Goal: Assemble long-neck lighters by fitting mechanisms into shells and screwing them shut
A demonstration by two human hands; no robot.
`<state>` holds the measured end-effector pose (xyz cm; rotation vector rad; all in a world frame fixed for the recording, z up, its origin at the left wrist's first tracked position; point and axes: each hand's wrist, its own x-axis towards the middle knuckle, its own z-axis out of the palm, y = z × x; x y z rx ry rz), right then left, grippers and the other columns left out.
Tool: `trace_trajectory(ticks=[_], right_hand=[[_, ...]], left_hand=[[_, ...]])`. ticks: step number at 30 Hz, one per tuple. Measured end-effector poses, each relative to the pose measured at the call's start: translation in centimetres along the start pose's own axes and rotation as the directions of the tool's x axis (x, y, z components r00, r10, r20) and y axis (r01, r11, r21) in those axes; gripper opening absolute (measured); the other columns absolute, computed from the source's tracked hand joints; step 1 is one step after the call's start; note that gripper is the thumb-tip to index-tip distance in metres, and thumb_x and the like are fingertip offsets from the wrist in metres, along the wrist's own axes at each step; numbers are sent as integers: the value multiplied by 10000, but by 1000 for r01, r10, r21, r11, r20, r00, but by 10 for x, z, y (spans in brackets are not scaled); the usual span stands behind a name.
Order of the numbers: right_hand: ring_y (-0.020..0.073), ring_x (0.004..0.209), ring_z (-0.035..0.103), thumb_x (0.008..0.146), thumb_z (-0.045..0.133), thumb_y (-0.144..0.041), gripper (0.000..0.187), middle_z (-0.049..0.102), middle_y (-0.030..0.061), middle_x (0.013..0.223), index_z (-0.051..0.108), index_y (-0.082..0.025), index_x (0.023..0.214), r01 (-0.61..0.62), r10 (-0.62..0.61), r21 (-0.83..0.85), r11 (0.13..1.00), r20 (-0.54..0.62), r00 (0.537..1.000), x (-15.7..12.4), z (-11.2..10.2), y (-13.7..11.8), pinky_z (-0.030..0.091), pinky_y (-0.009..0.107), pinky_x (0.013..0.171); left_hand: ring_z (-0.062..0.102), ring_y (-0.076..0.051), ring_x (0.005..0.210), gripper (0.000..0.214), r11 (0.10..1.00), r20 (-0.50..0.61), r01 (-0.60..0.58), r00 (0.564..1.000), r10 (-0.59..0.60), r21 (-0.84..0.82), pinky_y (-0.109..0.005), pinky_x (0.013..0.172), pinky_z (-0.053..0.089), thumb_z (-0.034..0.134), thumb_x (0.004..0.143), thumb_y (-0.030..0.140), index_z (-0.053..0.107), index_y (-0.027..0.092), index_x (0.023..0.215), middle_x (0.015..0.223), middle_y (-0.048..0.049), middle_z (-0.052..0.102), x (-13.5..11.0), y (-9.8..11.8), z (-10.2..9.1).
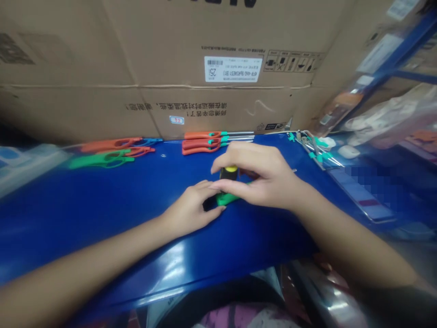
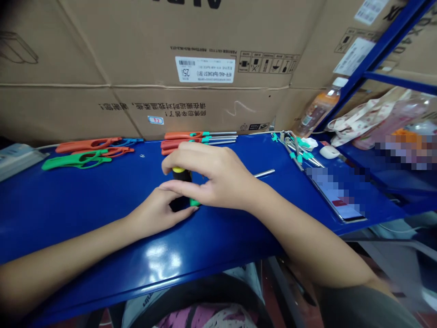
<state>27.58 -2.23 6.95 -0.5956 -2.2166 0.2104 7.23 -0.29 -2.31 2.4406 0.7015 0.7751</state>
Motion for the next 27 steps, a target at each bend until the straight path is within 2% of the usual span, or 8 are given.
trace_trajectory(ticks=[4,6,10,13,15,18,23,27], right_hand=[[111,834,660,913,703,-318,213,745,34,1060,696,-183,1078,-30,31,55,998,-28,999,0,3,7,522,226,734],[98,758,649,905,709,-337,217,741,25,1010,694,-177,1051,-86,97,90,992,-117,988,1,-1,11,511,211,660],[98,611,619,940,630,-434,240,667,-8,830,615,-195,961,-291,306,95,952,-360,881,1,-22,26,493,230,565],[137,644,609,886,683,-421,242,629,-13,773,563,-211,884,-427,343,-143,893,-399,851,-6,-44,44,492,270,624],[189,797,626,829,726,-337,219,642,22,848,556,-204,863,-533,463,-420,735,-264,846,-17,-56,57,488,307,758],[239,993,605,850,594,-184,107,624,107,1049,564,-186,953,-627,751,-657,419,-138,646,-36,-65,76,455,316,843],[260,944,621,816,544,-148,248,590,155,1120,599,-169,1057,-671,902,-705,229,-105,419,-59,-73,100,453,339,773],[280,943,642,810,561,-162,283,595,151,1143,624,-178,1085,-659,963,-737,154,-36,266,-63,-80,108,464,361,759]], left_hand=[[670,-244,1069,289,1000,24,4,1000,-4,15,-403,962,542,654,893,240,671,211,1179,1160,-70,713,0,1,-2],[660,-239,1064,318,998,52,32,998,-34,50,-388,960,537,650,888,240,661,204,1204,1142,-72,701,0,3,-7],[640,-236,993,385,979,171,66,980,-100,194,-369,902,541,612,876,223,633,197,1260,1043,-74,659,2,9,-26],[635,-262,974,374,927,263,80,947,-186,367,-387,868,544,594,847,189,655,200,1215,1039,-88,643,3,12,-42],[645,-271,959,361,892,287,95,927,-241,442,-385,844,546,596,826,170,662,206,1179,1045,-90,648,4,13,-49],[666,-260,945,330,883,295,129,912,-284,451,-365,826,551,616,857,233,651,227,1185,1081,-81,656,5,11,-53],[668,-270,1003,335,884,318,117,905,-282,452,-377,872,549,575,941,306,633,211,1257,1123,-99,655,10,5,-52],[659,-249,934,306,885,355,57,903,-243,462,-369,849,545,495,998,331,665,179,1202,1073,-118,643,23,-2,-59]])
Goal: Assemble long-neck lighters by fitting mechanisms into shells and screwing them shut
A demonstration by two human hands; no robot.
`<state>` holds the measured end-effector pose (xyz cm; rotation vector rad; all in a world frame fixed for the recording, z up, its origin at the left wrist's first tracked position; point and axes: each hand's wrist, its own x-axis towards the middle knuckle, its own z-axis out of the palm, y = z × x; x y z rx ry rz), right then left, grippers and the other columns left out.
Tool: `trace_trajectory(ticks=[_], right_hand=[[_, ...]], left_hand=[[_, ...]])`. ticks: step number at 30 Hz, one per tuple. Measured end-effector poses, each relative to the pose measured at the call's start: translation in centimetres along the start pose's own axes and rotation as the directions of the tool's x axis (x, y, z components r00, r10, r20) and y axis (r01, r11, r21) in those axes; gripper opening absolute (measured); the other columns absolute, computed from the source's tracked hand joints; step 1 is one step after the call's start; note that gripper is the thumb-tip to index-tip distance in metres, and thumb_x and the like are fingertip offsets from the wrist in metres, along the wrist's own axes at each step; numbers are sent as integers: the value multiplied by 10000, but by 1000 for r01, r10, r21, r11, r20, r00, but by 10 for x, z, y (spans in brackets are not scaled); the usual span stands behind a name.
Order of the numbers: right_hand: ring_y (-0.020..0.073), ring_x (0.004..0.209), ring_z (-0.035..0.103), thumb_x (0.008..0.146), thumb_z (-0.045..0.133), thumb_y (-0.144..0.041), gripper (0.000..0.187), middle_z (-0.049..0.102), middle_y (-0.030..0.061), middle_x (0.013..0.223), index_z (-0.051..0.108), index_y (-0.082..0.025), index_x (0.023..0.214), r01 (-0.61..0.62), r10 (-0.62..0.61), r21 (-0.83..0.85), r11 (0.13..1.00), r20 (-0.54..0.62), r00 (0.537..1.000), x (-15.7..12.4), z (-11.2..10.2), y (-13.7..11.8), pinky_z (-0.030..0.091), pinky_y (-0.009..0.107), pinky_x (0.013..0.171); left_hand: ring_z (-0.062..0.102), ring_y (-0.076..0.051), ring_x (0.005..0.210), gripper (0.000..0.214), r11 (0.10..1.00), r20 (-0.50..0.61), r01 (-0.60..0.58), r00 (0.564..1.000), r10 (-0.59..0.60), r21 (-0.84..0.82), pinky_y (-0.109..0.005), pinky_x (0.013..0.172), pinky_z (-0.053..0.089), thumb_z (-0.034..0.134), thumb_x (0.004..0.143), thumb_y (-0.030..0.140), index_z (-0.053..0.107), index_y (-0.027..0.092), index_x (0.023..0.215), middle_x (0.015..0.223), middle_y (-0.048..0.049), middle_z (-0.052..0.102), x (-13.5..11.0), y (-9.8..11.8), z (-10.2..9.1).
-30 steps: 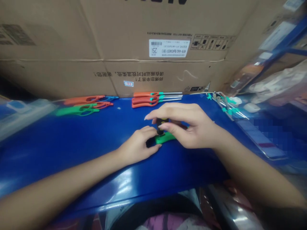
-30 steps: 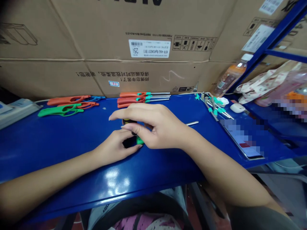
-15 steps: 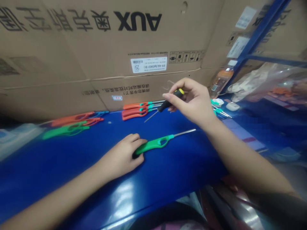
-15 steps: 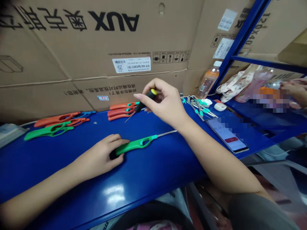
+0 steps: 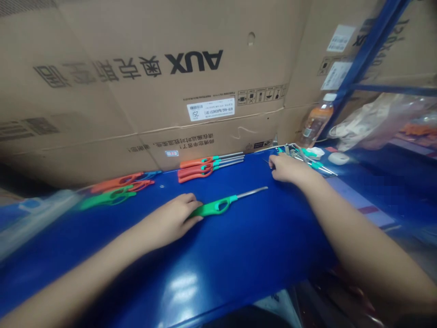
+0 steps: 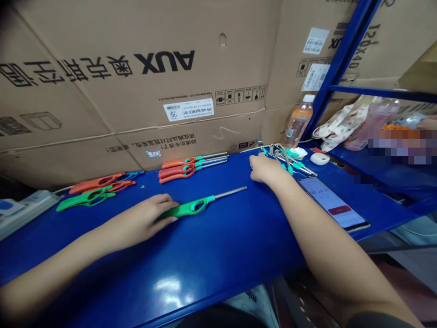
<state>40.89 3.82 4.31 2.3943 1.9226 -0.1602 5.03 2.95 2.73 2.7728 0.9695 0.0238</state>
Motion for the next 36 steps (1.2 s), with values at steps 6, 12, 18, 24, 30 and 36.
trace_trajectory(ticks=[6,12,18,24,30,36], right_hand=[[304,1074,626,811,559,-132,371,598,163,1162,614,-158,1178,-13,18,-58,998,97,995,2,0,0,470,383,852],[329,1104,617,819,560,-147,375,583,168,1194,604,-162,1190,-14,21,-73,997,97,995,4,2,-1,477,393,844],[293,1042,631,828,545,-161,311,578,139,1170,618,-189,1129,13,-9,-54,998,63,998,13,10,3,464,361,801],[250,927,628,805,549,-165,257,576,118,1123,629,-201,1047,35,-34,-37,999,43,999,21,16,9,444,329,710],[238,838,631,786,561,-175,244,577,128,1103,640,-189,1017,48,-47,-36,998,31,998,24,19,10,461,333,665],[363,1093,584,812,569,-188,243,582,175,1143,663,-167,1035,97,-102,-56,994,-89,991,26,24,10,496,426,833]], left_hand=[[595,-253,1016,230,993,-61,-113,992,115,31,-392,915,507,505,978,272,647,171,1128,1090,-114,611,25,-32,-21],[581,-279,986,304,991,-203,-24,978,50,131,-451,927,493,470,976,349,646,134,1100,1052,-143,603,57,-68,-41],[613,-277,931,209,990,-254,74,966,-42,119,-436,886,515,525,906,288,678,149,932,966,-129,627,89,-100,-36],[620,-261,1061,216,985,-398,163,909,-126,61,-410,988,496,559,901,253,662,169,1071,1114,-115,655,100,-107,-22],[616,-279,1105,189,961,-535,277,814,-225,16,-402,958,512,625,893,274,660,196,1061,1138,-92,667,97,-99,-9],[625,-268,1067,158,949,-598,315,765,-239,23,-382,899,531,615,899,248,677,218,1041,1124,-78,660,99,-91,-4]])
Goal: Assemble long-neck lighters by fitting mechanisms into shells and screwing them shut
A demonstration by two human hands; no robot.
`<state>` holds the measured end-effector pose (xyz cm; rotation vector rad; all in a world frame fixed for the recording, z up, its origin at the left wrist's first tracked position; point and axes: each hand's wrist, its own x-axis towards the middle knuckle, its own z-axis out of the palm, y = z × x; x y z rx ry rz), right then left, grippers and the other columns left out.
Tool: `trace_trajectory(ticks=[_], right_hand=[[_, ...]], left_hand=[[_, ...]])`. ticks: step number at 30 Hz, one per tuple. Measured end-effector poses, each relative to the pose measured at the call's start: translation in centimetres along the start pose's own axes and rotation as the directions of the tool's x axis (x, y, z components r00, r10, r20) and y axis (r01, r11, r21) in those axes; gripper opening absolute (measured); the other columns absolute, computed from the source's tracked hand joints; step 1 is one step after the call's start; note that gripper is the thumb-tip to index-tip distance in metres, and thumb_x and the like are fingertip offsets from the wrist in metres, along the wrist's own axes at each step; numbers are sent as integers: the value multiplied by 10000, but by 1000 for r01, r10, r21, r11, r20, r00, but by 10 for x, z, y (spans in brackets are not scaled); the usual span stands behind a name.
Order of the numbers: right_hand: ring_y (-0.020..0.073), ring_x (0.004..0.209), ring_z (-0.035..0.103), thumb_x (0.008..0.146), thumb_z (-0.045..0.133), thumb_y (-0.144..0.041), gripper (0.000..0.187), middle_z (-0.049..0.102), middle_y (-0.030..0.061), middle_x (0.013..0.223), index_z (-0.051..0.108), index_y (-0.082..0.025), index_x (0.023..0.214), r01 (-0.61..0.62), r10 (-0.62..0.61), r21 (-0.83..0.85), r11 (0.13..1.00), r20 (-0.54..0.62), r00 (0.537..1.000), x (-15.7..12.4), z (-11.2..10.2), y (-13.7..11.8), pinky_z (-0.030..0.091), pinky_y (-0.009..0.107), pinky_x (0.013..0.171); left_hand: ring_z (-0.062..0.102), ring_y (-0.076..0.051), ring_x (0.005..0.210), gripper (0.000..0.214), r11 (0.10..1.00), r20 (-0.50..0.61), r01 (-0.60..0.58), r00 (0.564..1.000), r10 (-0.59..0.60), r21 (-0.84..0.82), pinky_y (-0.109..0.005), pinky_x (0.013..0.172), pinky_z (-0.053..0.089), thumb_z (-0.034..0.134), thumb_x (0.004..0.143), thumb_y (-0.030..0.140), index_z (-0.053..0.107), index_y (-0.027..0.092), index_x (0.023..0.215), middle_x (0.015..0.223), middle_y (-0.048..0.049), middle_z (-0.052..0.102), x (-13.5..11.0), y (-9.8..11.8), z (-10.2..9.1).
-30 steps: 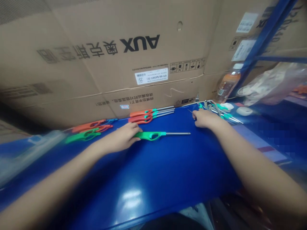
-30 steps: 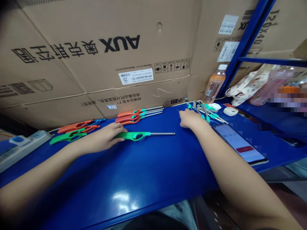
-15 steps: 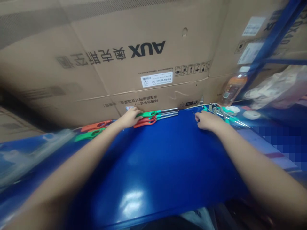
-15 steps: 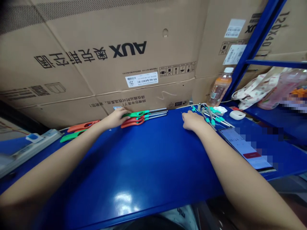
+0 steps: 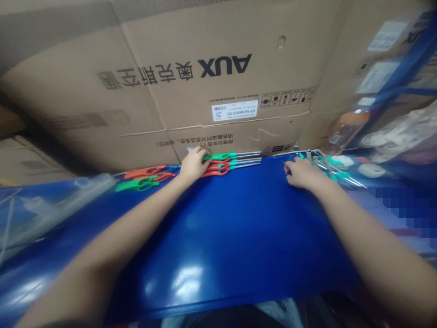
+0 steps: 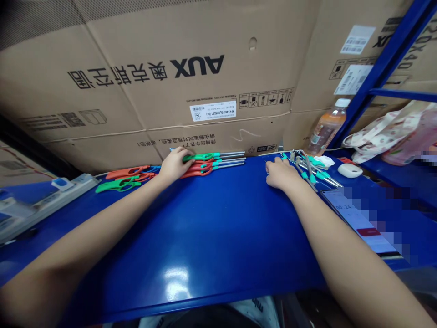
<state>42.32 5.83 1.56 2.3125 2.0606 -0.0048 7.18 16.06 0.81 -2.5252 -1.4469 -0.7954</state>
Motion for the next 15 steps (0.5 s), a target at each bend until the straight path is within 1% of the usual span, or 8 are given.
trace_trajectory(ticks=[3,6,8,10,13,15], right_hand=[[390,1166,549,840,572,-227,242,575,190,1224,682,-167,1048,81,-80,6,997,-85,993,-1,1,-2,485,492,920],[407,1283,480,880,563,-270,239,542,191,1344,691,-178,1059,232,-226,19,973,-159,961,-1,3,-7,432,561,1021],[387,1345,438,903,551,-286,219,530,172,1390,694,-190,1038,353,-340,32,935,-198,919,-2,5,-13,399,568,1073],[357,1351,446,923,532,-287,205,545,156,1387,696,-197,1007,463,-441,49,885,-229,868,-3,7,-19,405,552,1084],[336,1312,493,940,510,-282,209,582,145,1351,696,-199,988,582,-545,76,809,-272,793,-5,10,-29,443,541,1058],[331,1290,516,947,503,-281,214,607,142,1321,700,-199,967,637,-590,91,765,-297,751,-7,11,-34,460,537,1046]], left_hand=[[625,-269,1039,158,1000,-28,-16,999,16,13,-388,880,532,586,906,226,687,211,1026,1109,-85,656,-2,4,0],[625,-266,1016,158,999,-38,-48,998,49,26,-392,876,531,577,903,212,700,207,1001,1104,-87,656,-5,7,-1],[621,-269,1020,157,997,-36,-70,997,71,36,-399,882,530,576,902,211,708,201,988,1107,-91,654,-7,7,-2],[617,-271,1027,157,995,-29,-88,996,89,45,-407,892,530,571,908,214,713,195,973,1097,-94,653,-9,8,-2],[592,-286,1079,190,992,-26,-104,994,106,64,-436,936,516,534,943,232,717,186,965,1119,-108,641,-14,10,-3],[555,-308,1143,233,991,-31,-111,993,114,80,-470,972,495,493,974,254,710,183,1021,1185,-126,617,-20,13,-3]])
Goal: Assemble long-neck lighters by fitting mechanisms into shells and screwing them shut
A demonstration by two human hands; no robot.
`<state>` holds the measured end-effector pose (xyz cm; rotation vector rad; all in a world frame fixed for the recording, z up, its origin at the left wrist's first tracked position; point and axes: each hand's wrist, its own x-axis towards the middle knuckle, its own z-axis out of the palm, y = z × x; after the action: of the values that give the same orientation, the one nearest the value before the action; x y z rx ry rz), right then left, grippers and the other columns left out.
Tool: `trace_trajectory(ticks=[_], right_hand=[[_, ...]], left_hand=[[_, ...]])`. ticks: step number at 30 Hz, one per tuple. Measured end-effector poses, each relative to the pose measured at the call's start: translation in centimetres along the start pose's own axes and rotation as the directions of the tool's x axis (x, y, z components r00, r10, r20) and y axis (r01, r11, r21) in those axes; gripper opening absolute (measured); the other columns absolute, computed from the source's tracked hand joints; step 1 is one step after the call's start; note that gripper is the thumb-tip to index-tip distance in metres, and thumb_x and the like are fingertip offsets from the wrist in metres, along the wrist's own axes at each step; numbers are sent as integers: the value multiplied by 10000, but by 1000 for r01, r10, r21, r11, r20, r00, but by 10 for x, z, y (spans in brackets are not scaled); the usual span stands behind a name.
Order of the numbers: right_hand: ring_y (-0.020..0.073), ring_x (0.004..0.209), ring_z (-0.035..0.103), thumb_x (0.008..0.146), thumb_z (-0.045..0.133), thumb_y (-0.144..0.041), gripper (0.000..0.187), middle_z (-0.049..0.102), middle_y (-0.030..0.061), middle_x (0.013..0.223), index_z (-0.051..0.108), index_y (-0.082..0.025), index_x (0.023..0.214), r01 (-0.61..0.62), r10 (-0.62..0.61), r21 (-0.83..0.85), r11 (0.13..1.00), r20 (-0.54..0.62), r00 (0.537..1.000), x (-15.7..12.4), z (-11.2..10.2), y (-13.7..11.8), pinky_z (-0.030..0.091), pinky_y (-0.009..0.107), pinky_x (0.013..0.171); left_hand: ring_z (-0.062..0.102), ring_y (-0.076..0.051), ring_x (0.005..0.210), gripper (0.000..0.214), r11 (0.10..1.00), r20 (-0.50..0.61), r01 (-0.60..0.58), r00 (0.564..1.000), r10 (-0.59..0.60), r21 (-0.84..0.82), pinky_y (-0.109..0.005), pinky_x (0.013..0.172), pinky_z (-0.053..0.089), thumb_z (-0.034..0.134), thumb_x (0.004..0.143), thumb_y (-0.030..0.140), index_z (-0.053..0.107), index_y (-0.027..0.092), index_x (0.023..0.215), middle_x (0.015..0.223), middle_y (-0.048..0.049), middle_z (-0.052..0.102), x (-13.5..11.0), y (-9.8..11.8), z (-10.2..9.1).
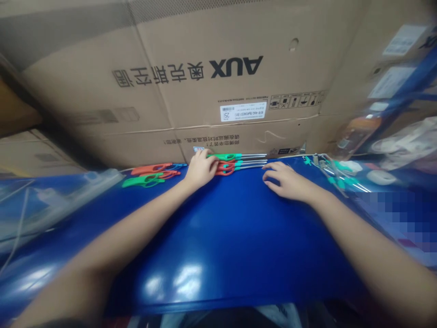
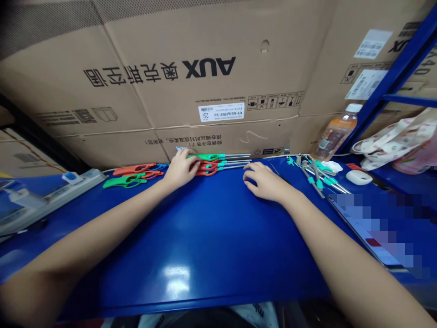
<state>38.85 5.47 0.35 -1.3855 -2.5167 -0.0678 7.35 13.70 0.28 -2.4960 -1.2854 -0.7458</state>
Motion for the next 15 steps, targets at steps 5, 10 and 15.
trace_trajectory(ticks=[5,10,15], right_hand=[[318,1235,563,960,490,-280,234,631,150,1270,704,-191,930,92,-90,66,994,-33,995,0,1,-11,494,533,1017],[290,1172,602,954,504,-258,210,652,137,1221,703,-194,937,150,-145,124,981,-42,988,-1,-3,-26,508,502,1004],[279,1116,625,958,502,-252,210,665,128,1199,703,-201,926,190,-187,160,969,-34,982,-1,-5,-40,519,490,978]], left_hand=[[497,-318,1228,289,1000,24,-22,999,21,22,-472,1006,478,471,997,312,655,189,1182,1316,-142,565,-27,7,-9],[519,-303,1195,286,998,98,0,995,-7,68,-449,1024,468,531,946,298,626,201,1199,1258,-126,601,-58,-6,-31],[563,-319,1093,257,976,149,120,978,-148,184,-457,959,488,524,922,327,626,212,1128,1160,-130,626,-85,-42,-58]])
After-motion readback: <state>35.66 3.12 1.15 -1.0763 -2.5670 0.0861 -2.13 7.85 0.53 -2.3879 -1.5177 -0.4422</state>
